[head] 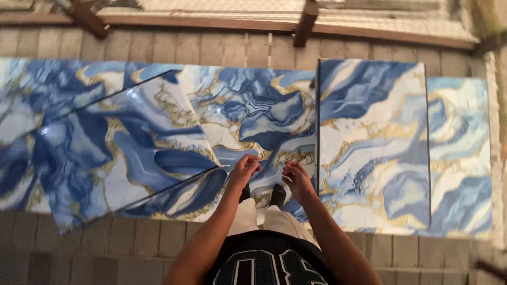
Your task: The person arranges large square tiles with a blue, white, and gold marble pattern on a wooden floor. They lift and place tiles one at a time, aligning edges to form a continuous surface. Toward the end, they move a patterned cushion and a pink box onto the tiled area.
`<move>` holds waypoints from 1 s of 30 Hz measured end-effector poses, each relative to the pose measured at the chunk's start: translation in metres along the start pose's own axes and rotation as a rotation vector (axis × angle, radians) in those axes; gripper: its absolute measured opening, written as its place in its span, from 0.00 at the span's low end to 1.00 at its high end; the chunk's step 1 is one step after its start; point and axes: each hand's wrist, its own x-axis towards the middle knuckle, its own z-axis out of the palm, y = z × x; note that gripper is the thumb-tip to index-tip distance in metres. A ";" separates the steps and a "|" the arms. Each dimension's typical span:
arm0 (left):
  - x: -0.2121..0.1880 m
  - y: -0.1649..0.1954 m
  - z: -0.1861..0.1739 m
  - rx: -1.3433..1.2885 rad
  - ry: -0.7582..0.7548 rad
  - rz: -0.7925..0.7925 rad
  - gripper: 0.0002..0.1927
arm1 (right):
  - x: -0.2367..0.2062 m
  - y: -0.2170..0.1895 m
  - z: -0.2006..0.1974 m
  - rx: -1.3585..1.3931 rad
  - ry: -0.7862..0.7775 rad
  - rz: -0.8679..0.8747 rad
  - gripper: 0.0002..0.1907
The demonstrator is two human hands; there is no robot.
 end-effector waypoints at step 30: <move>-0.244 -0.026 -0.233 -0.532 1.088 0.272 0.14 | 0.044 0.199 0.333 -0.817 -0.656 0.481 0.11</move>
